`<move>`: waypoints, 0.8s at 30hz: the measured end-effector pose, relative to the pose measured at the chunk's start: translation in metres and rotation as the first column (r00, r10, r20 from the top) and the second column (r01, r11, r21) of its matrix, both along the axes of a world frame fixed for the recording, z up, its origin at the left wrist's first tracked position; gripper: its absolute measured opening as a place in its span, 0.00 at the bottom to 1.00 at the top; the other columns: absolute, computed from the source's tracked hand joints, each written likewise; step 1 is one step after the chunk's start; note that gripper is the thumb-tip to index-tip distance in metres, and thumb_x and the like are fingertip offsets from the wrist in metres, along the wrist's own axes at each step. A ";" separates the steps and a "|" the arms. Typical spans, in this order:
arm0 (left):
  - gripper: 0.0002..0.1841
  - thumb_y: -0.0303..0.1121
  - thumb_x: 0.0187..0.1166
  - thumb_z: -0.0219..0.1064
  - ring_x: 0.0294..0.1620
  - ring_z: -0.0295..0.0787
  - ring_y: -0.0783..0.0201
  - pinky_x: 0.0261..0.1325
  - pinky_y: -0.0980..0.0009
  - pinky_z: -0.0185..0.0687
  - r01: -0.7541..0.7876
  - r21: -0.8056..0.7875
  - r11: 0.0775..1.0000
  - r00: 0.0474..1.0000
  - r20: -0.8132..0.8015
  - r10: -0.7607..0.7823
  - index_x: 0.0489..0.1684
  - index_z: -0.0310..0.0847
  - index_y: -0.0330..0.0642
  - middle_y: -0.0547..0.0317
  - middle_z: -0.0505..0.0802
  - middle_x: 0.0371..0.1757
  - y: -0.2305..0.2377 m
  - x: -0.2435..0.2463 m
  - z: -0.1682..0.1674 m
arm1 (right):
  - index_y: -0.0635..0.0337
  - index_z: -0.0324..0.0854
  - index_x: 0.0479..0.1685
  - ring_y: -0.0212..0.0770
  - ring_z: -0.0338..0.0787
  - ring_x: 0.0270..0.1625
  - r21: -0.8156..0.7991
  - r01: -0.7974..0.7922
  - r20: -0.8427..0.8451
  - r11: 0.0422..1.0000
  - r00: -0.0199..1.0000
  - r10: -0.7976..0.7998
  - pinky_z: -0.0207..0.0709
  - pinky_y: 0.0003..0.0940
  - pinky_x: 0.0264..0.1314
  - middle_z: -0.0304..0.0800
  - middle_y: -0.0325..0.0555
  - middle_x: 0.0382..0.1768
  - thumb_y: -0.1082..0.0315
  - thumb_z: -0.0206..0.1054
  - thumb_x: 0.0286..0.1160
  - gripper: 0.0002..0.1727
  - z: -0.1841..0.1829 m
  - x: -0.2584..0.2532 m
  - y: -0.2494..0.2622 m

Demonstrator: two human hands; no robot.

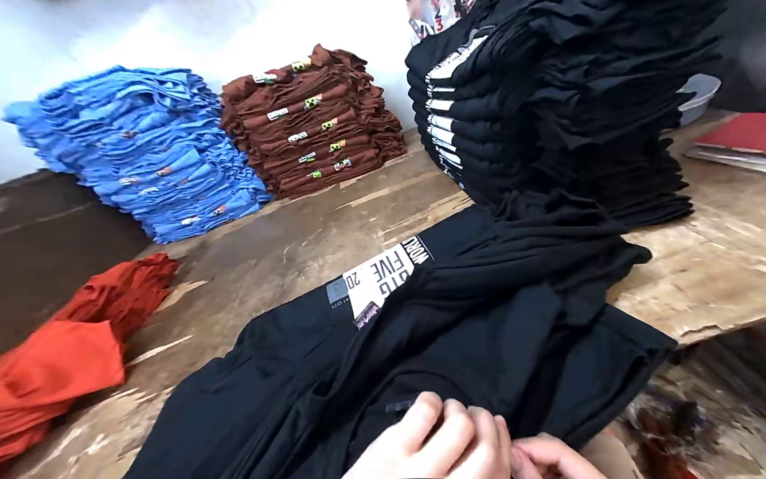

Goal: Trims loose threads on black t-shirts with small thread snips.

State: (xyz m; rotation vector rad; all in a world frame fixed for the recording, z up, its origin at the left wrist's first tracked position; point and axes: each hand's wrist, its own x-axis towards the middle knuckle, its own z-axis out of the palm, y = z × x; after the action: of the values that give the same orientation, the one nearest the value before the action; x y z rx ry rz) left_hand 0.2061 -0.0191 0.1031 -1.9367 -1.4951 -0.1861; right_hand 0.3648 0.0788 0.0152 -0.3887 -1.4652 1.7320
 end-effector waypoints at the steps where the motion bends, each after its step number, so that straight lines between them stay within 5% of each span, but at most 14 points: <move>1: 0.11 0.28 0.85 0.60 0.42 0.78 0.61 0.51 0.63 0.66 0.009 0.001 1.000 0.999 0.038 -0.009 0.51 0.89 0.48 0.61 0.90 0.43 0.002 -0.002 -0.001 | 0.64 0.91 0.40 0.23 0.87 0.32 0.124 0.041 0.022 0.991 0.999 -0.044 0.85 0.20 0.36 0.92 0.37 0.34 0.73 0.73 0.76 0.03 -0.002 -0.001 0.001; 5: 0.10 0.40 0.84 0.64 0.47 0.82 0.62 0.55 0.59 0.71 -0.058 -0.050 0.997 0.889 0.452 0.074 0.57 0.85 0.59 0.65 0.89 0.46 0.007 -0.020 -0.002 | 0.51 0.93 0.32 0.38 0.86 0.50 0.697 0.175 0.185 0.696 0.893 -0.410 0.78 0.34 0.58 0.92 0.42 0.40 0.46 0.82 0.63 0.17 0.001 -0.002 0.011; 7: 0.18 0.41 0.75 0.71 0.45 0.83 0.64 0.49 0.62 0.77 -0.046 -0.090 0.995 0.806 0.584 0.090 0.64 0.85 0.62 0.65 0.86 0.42 0.015 -0.041 -0.011 | 0.53 0.87 0.36 0.44 0.87 0.47 0.785 0.203 0.203 0.586 0.809 -0.552 0.78 0.42 0.54 0.93 0.46 0.41 0.31 0.80 0.55 0.33 0.011 -0.010 0.012; 9: 0.14 0.32 0.67 0.69 0.43 0.83 0.69 0.48 0.67 0.78 0.042 -0.123 0.992 0.697 0.715 0.059 0.48 0.92 0.60 0.68 0.86 0.37 0.020 -0.058 -0.019 | 0.57 0.83 0.37 0.46 0.86 0.38 0.799 0.222 0.215 0.558 0.762 -0.611 0.78 0.44 0.43 0.89 0.47 0.36 0.24 0.78 0.50 0.41 0.022 -0.025 0.012; 12: 0.10 0.25 0.76 0.65 0.55 0.87 0.69 0.62 0.69 0.85 0.283 -0.160 0.946 0.543 0.840 -0.020 0.41 0.93 0.48 0.63 0.92 0.52 0.025 -0.075 -0.013 | 0.52 0.85 0.31 0.44 0.85 0.35 0.861 0.225 0.178 0.457 0.707 -0.684 0.74 0.44 0.40 0.87 0.41 0.30 0.33 0.76 0.59 0.29 0.026 -0.046 0.018; 15: 0.10 0.24 0.81 0.59 0.46 0.88 0.72 0.52 0.74 0.86 0.342 -0.165 0.925 0.470 0.883 -0.016 0.45 0.88 0.41 0.62 0.93 0.47 0.032 -0.077 -0.004 | 0.50 0.89 0.41 0.37 0.89 0.41 0.841 0.234 0.098 0.488 0.821 -0.563 0.76 0.42 0.60 0.93 0.36 0.34 0.60 0.76 0.66 0.09 0.017 -0.043 0.021; 18: 0.09 0.23 0.81 0.58 0.37 0.85 0.74 0.42 0.78 0.83 0.210 -0.206 0.956 0.434 0.896 0.098 0.50 0.83 0.38 0.61 0.90 0.40 0.045 -0.064 -0.009 | 0.43 0.91 0.52 0.32 0.84 0.38 0.826 0.248 0.011 0.507 0.891 -0.455 0.63 0.41 0.72 0.91 0.32 0.29 0.58 0.73 0.78 0.09 0.004 -0.028 0.026; 21: 0.15 0.22 0.75 0.64 0.40 0.90 0.74 0.45 0.78 0.88 0.136 -0.163 0.977 0.416 0.905 0.093 0.59 0.84 0.39 0.63 0.94 0.42 0.046 -0.059 -0.016 | 0.38 0.95 0.36 0.35 0.77 0.36 0.880 0.277 0.003 0.386 0.809 -0.588 0.56 0.45 0.67 0.79 0.33 0.19 0.50 0.70 0.78 0.10 -0.007 -0.014 0.035; 24: 0.19 0.41 0.73 0.78 0.55 0.88 0.73 0.61 0.70 0.86 0.075 -0.083 0.994 0.546 0.837 0.029 0.61 0.89 0.50 0.69 0.93 0.52 0.029 -0.060 -0.009 | 0.39 0.92 0.37 0.32 0.80 0.44 0.855 0.273 -0.003 0.440 0.852 -0.523 0.56 0.40 0.71 0.84 0.30 0.25 0.52 0.71 0.79 0.08 -0.004 0.005 0.037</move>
State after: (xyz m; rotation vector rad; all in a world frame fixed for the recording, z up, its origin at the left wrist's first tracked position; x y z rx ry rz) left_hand 0.1464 0.0099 0.0939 -2.0479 -2.0922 -1.2384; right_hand 0.3697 0.1162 0.0113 -0.4000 -2.0049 0.4443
